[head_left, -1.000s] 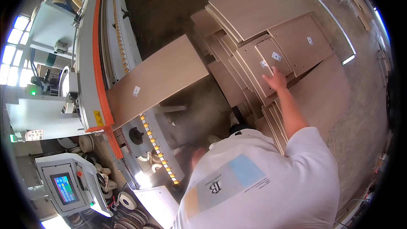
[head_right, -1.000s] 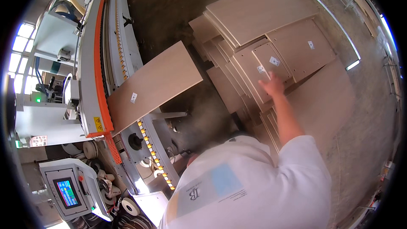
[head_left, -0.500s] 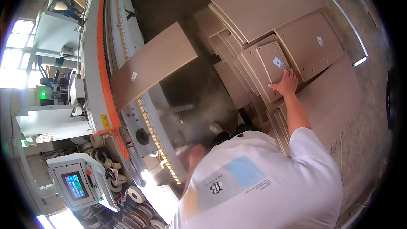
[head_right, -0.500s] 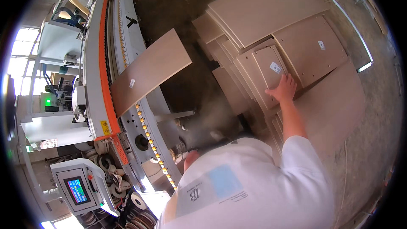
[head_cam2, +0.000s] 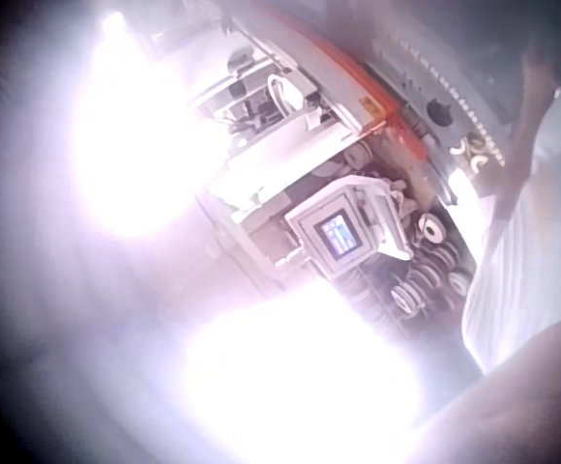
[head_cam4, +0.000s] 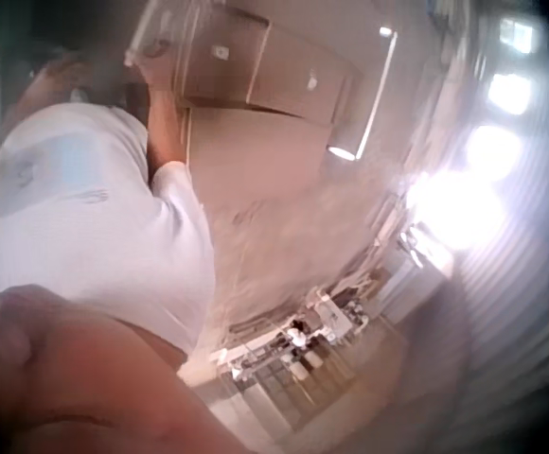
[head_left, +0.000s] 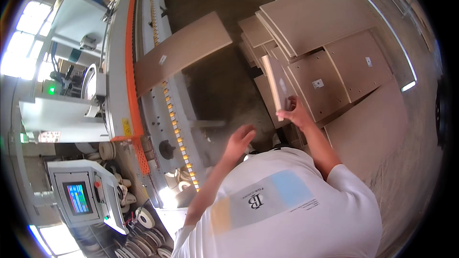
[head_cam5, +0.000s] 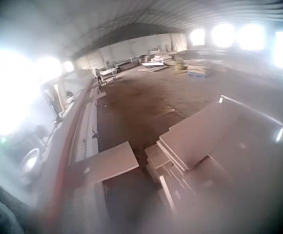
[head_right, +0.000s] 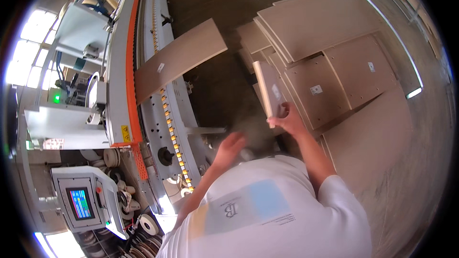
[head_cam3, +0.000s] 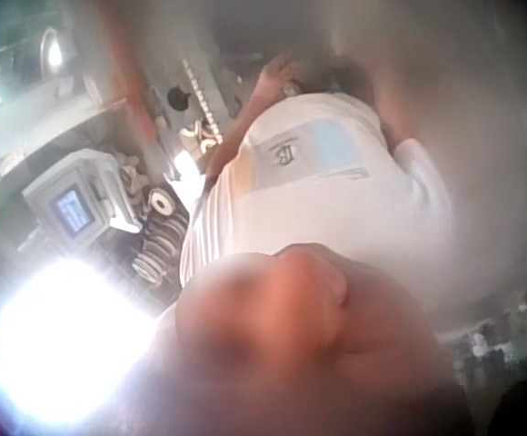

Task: The person repeatedly picks up rectangular wooden panels from a stack on the floor and places them onto a conveyor belt feeding a processing machine. The person handles the panels by hand, moving them one by one from the pile to the machine's input area.

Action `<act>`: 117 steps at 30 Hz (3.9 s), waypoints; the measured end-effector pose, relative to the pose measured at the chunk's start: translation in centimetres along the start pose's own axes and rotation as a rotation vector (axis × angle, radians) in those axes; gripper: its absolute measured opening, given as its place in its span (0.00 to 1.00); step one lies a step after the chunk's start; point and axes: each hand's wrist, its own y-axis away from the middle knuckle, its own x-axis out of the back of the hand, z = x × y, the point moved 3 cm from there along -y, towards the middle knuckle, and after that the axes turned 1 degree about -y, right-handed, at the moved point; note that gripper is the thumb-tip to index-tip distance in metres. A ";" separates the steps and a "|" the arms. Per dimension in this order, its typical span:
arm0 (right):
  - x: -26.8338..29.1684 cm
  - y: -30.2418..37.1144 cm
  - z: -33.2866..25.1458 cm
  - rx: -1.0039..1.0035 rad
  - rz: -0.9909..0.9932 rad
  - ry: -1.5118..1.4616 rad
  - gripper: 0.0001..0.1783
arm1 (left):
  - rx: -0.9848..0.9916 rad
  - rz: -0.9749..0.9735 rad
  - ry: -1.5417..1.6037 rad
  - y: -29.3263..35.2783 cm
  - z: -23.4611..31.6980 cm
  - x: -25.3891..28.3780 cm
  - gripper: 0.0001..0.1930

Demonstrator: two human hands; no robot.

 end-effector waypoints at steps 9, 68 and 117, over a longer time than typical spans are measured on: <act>-9.2 4.5 -7.9 0.576 -0.202 0.459 0.39 | 0.025 0.313 0.257 0.3 0.7 2.4 0.21; -8.2 6.0 5.0 0.111 -0.657 0.912 0.25 | -0.102 1.414 1.433 18.9 -29.9 29.2 0.17; 12.2 2.0 16.9 -0.610 0.531 0.101 0.26 | 0.095 0.217 0.041 6.2 -28.7 8.4 0.19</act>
